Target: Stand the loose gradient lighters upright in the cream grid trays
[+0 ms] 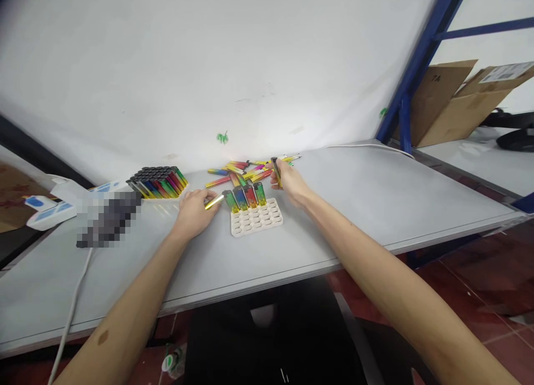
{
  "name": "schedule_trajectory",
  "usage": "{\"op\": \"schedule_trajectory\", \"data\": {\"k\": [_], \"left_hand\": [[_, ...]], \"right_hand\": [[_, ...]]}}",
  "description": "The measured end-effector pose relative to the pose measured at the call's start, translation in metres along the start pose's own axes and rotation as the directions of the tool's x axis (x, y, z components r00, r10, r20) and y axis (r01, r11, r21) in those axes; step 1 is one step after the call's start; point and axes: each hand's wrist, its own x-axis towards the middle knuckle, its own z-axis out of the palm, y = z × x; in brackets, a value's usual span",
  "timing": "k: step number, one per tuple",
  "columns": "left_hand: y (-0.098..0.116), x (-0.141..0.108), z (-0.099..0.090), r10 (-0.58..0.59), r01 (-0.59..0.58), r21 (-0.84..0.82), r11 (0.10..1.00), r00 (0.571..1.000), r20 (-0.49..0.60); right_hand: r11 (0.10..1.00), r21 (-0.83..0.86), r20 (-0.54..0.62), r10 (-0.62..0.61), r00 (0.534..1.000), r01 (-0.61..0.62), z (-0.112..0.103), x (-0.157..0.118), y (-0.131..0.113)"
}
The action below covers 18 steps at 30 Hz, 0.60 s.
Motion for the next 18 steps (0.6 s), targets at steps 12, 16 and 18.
{"op": "schedule_trajectory", "data": {"k": [12, 16, 18], "left_hand": [[-0.0022, 0.0011, 0.0008, -0.041, 0.031, -0.154, 0.988, 0.997, -0.066], [-0.002, 0.0011, 0.0003, -0.052, 0.038, -0.169, 0.985, 0.996, -0.074], [-0.0016, 0.0009, 0.0001, -0.052, 0.039, -0.17, 0.985, 0.996, -0.072]], "right_hand": [[0.91, -0.365, 0.194, -0.131, 0.972, 0.196, -0.0087, -0.0008, 0.0026], [0.891, -0.413, 0.205, -0.108, 0.973, 0.186, -0.0082, 0.0006, 0.003], [0.884, -0.426, 0.21, -0.109, 0.972, 0.191, -0.0082, 0.0, 0.0022]]}}
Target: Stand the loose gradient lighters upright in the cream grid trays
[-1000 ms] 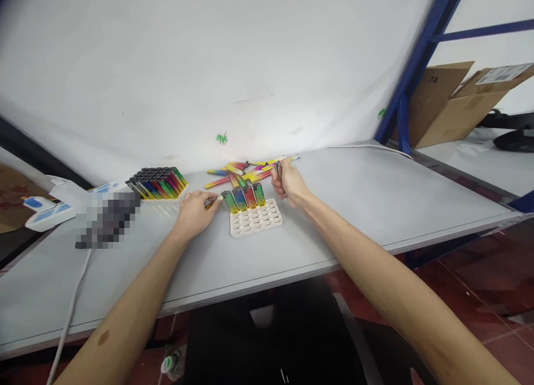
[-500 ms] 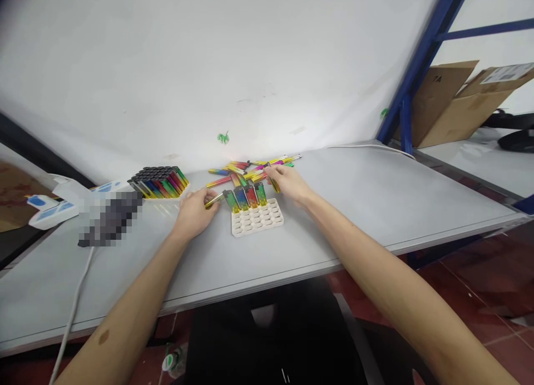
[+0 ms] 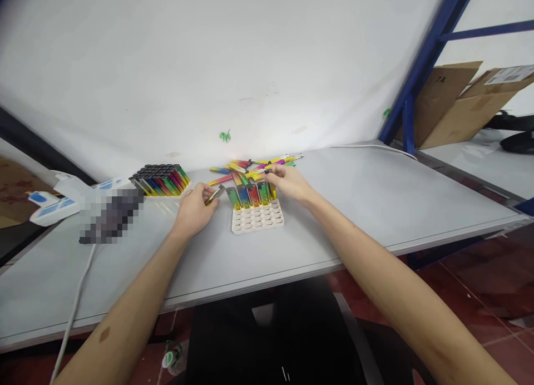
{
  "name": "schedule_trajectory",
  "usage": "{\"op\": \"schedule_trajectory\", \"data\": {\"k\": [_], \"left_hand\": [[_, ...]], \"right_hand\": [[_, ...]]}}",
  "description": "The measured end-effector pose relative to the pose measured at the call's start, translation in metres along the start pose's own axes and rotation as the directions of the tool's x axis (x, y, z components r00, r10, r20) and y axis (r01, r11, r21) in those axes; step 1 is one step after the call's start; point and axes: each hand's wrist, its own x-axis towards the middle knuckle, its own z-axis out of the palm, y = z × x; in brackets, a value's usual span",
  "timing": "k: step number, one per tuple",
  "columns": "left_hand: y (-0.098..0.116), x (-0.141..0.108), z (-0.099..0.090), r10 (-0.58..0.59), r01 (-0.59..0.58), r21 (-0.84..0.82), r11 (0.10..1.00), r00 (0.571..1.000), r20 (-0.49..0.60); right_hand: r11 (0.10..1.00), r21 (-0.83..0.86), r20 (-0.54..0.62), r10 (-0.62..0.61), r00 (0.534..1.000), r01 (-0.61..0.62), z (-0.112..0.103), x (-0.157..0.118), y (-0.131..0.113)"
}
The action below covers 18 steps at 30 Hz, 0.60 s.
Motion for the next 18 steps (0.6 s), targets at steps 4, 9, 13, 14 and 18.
{"op": "schedule_trajectory", "data": {"k": [4, 9, 13, 14, 18], "left_hand": [[0.001, 0.0, 0.0, 0.004, -0.004, 0.003, 1.0, 1.0, 0.008], [0.002, -0.001, -0.001, -0.003, 0.003, 0.015, 1.0, 1.0, 0.007], [0.002, -0.001, -0.001, -0.002, 0.001, 0.014, 1.0, 1.0, 0.004], [0.002, -0.001, -0.001, -0.002, 0.002, 0.013, 1.0, 1.0, 0.006], [0.002, -0.001, -0.001, -0.003, 0.003, 0.011, 1.0, 1.0, 0.011]], "right_hand": [[0.999, -0.031, 0.013, -0.037, 0.999, 0.037, -0.001, -0.003, -0.004], [0.988, -0.142, 0.005, -0.064, 0.998, 0.064, -0.001, -0.004, -0.006], [0.983, -0.176, 0.015, -0.057, 0.998, 0.059, -0.006, -0.004, -0.007], [0.984, -0.172, 0.049, -0.047, 0.998, 0.055, -0.008, -0.004, -0.007], [0.99, -0.118, 0.247, -0.042, 0.968, 0.073, -0.021, -0.008, -0.01]]}}
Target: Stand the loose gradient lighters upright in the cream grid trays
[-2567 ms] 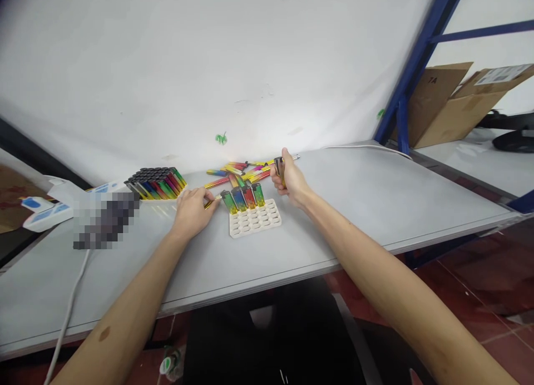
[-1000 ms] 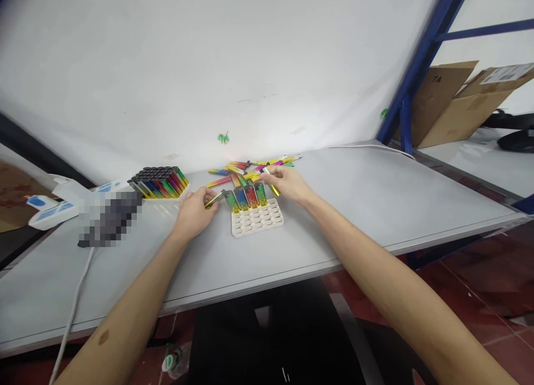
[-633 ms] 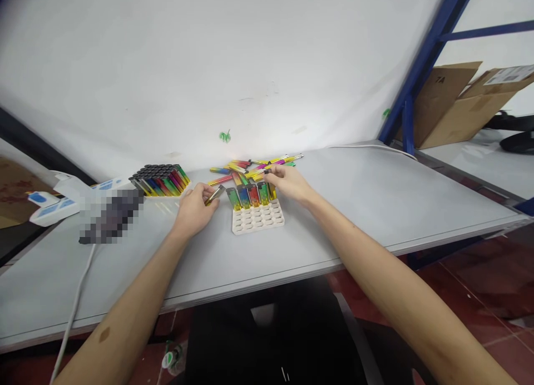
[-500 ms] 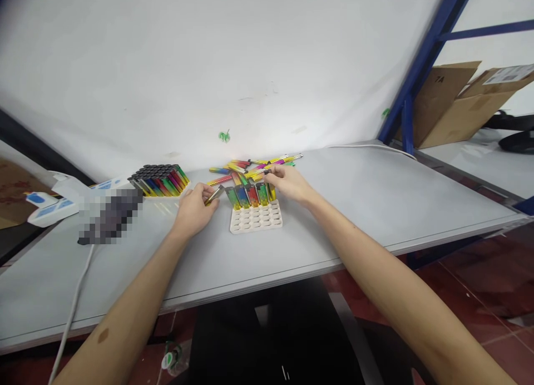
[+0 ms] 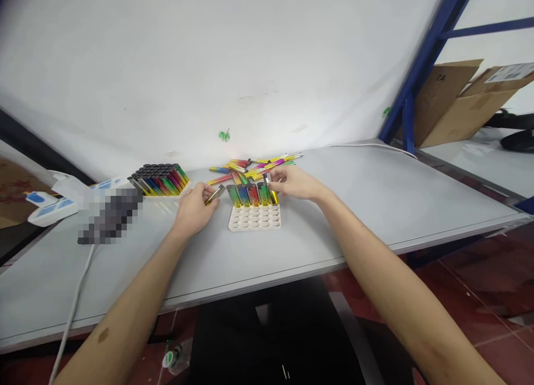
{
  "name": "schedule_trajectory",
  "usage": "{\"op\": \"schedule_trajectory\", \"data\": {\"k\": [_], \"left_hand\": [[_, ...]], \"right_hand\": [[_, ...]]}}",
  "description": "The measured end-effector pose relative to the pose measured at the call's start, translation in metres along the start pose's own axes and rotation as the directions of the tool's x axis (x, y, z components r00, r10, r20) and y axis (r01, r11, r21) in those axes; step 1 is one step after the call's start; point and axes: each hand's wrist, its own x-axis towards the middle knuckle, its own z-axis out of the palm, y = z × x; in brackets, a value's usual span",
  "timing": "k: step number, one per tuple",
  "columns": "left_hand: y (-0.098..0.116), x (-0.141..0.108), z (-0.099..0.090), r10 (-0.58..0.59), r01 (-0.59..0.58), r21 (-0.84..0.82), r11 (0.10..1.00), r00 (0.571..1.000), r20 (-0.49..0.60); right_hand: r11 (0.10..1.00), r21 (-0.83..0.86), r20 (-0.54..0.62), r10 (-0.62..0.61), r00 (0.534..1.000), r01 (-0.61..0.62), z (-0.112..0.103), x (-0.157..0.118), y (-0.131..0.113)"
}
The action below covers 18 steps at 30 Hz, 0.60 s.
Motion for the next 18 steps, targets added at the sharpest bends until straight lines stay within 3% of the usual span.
{"op": "schedule_trajectory", "data": {"k": [5, 12, 18], "left_hand": [[0.0, 0.0, 0.0, 0.0, 0.0, -0.002, 1.0, 1.0, 0.007], [0.0, 0.0, -0.001, 0.008, -0.008, -0.042, 0.999, 1.0, 0.003], [-0.001, 0.002, 0.0, -0.064, 0.058, -0.231, 0.971, 0.998, -0.017]], "right_hand": [[0.999, 0.044, 0.058, -0.026, 0.998, 0.023, -0.011, -0.006, -0.001], [0.994, -0.102, 0.077, -0.034, 0.996, 0.042, -0.01, -0.009, -0.003], [0.993, -0.113, 0.161, -0.011, 0.987, 0.03, -0.018, -0.014, -0.007]]}}
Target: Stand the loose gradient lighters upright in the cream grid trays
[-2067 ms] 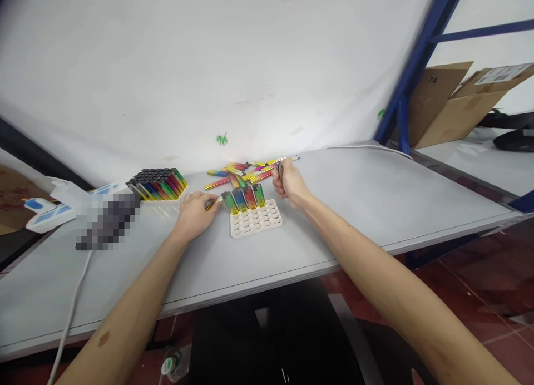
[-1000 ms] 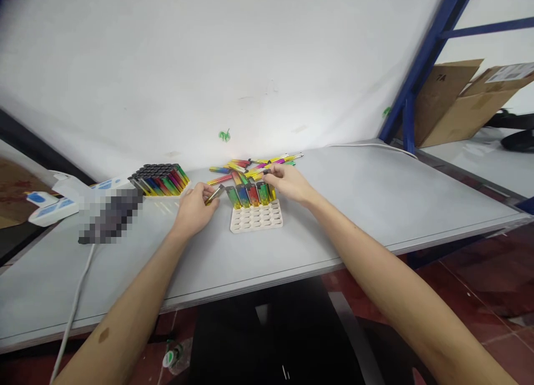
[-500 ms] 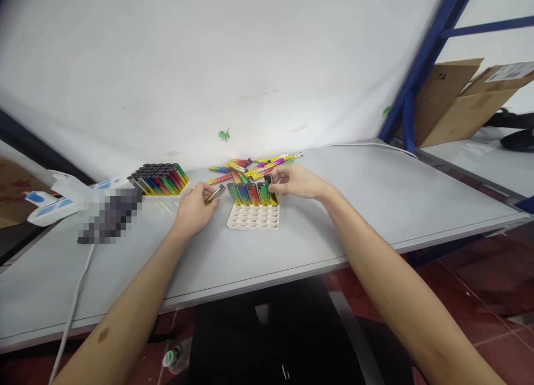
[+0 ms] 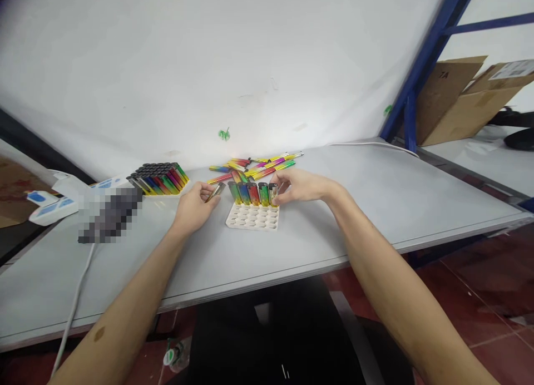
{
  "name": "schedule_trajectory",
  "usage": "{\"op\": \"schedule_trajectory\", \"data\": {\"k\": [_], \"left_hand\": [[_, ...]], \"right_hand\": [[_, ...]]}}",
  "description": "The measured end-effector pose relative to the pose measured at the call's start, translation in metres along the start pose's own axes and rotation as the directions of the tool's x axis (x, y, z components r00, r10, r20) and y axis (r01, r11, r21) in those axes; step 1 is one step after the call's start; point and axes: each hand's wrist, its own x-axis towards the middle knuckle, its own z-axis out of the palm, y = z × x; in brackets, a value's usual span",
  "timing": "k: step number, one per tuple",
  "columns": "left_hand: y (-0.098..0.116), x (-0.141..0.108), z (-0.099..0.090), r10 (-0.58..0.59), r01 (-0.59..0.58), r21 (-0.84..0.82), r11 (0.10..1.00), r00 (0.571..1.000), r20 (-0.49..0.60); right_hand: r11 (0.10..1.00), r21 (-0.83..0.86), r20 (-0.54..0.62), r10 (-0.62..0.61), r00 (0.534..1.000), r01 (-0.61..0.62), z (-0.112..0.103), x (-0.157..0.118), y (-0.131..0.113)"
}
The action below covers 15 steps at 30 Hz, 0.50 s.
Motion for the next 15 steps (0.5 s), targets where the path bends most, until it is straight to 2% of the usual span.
{"op": "schedule_trajectory", "data": {"k": [2, 3, 5, 6, 8, 9, 10, 11, 12, 15], "left_hand": [[0.001, 0.001, 0.0, -0.01, 0.005, -0.153, 0.988, 1.0, -0.028], [0.002, 0.0, 0.0, -0.01, 0.0, -0.248, 0.969, 0.999, -0.038], [0.007, -0.001, 0.0, 0.003, -0.028, -0.443, 0.896, 0.998, -0.056], [0.011, -0.003, -0.001, 0.015, -0.049, -0.524, 0.85, 0.998, -0.068], [0.02, -0.007, -0.003, 0.049, -0.109, -0.631, 0.768, 0.992, -0.112], [0.025, -0.01, -0.005, 0.063, -0.132, -0.667, 0.734, 0.99, -0.127], [0.03, -0.013, -0.006, 0.076, -0.154, -0.7, 0.697, 0.987, -0.142], [0.035, -0.015, -0.006, 0.094, -0.173, -0.727, 0.664, 0.985, -0.148], [0.039, -0.018, -0.007, 0.12, -0.182, -0.751, 0.635, 0.983, -0.137], [0.049, -0.023, -0.006, 0.157, -0.163, -0.803, 0.574, 0.984, -0.087]], "right_hand": [[0.999, 0.032, -0.009, -0.004, 1.0, 0.004, -0.003, -0.003, -0.003], [0.998, 0.054, -0.051, -0.017, 0.999, 0.02, -0.003, -0.004, -0.005], [0.991, 0.078, -0.225, -0.085, 0.971, 0.105, 0.0, -0.003, -0.01], [0.985, 0.061, -0.336, -0.134, 0.932, 0.164, 0.003, -0.002, -0.012], [0.966, -0.039, -0.536, -0.235, 0.811, 0.254, 0.012, 0.003, -0.018], [0.956, -0.1, -0.594, -0.279, 0.755, 0.275, 0.018, 0.007, -0.022], [0.946, -0.156, -0.616, -0.319, 0.721, 0.285, 0.023, 0.01, -0.028], [0.934, -0.2, -0.605, -0.355, 0.713, 0.295, 0.028, 0.014, -0.034], [0.922, -0.23, -0.567, -0.387, 0.727, 0.311, 0.033, 0.018, -0.042], [0.9, -0.204, -0.392, -0.435, 0.811, 0.384, 0.042, 0.029, -0.065]]}}
